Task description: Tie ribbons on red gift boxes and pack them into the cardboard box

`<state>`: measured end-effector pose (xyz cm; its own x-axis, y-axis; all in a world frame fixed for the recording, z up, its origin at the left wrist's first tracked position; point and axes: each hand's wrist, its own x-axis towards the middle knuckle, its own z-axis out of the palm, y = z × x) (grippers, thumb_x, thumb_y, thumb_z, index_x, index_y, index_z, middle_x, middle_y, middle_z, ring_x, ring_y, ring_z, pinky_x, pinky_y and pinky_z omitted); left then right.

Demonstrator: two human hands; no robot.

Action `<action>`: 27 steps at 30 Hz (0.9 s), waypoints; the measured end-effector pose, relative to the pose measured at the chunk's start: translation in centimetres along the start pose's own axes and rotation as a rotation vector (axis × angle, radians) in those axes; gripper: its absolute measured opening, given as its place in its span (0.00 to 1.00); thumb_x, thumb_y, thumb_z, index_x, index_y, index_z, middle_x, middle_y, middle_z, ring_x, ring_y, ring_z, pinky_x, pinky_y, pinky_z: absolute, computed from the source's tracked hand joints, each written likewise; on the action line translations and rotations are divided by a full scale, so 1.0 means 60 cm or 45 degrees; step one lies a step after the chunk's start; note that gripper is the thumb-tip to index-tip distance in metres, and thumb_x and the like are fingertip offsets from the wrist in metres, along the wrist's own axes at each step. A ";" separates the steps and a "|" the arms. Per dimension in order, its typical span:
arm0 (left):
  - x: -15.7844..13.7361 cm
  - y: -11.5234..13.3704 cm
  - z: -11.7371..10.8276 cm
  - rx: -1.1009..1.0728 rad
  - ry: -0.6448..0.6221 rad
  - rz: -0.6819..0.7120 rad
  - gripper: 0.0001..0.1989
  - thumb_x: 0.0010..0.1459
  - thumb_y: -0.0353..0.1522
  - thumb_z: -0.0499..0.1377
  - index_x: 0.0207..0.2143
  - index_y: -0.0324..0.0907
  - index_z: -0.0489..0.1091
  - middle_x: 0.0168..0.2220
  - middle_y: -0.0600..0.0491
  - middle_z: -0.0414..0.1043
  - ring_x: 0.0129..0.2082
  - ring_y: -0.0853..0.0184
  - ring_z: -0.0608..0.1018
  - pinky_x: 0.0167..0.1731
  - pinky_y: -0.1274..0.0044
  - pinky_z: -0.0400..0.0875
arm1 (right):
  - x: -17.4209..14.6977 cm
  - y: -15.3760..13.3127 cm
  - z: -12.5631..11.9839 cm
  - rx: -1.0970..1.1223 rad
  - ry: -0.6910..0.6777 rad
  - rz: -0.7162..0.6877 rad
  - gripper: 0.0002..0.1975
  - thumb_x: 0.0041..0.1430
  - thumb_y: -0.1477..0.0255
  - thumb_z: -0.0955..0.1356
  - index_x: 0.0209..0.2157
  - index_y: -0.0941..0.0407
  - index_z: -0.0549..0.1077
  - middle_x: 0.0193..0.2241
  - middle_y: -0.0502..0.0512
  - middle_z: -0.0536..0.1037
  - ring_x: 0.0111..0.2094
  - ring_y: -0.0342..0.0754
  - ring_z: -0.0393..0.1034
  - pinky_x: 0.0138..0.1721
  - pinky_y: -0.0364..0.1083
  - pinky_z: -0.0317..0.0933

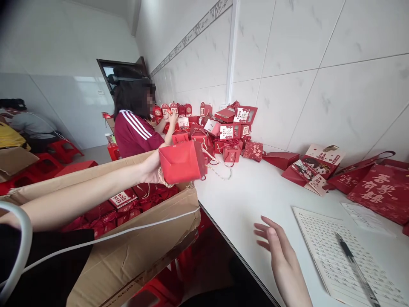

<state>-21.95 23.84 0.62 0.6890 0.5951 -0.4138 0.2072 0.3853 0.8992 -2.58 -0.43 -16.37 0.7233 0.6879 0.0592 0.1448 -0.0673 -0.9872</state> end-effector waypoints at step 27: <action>-0.008 -0.069 -0.034 0.032 0.216 0.296 0.21 0.56 0.43 0.50 0.48 0.42 0.63 0.41 0.51 0.74 0.34 0.66 0.76 0.33 0.77 0.72 | -0.022 0.017 0.119 -1.452 0.326 -0.683 0.40 0.62 0.51 0.42 0.54 0.68 0.60 0.49 0.77 0.67 0.49 0.68 0.63 0.39 0.66 0.61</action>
<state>-24.53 23.39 -3.17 0.5946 0.7755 -0.2122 0.0761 0.2085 0.9751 -8.20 3.75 -18.53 0.4850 0.6721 0.5595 0.8576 -0.4906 -0.1541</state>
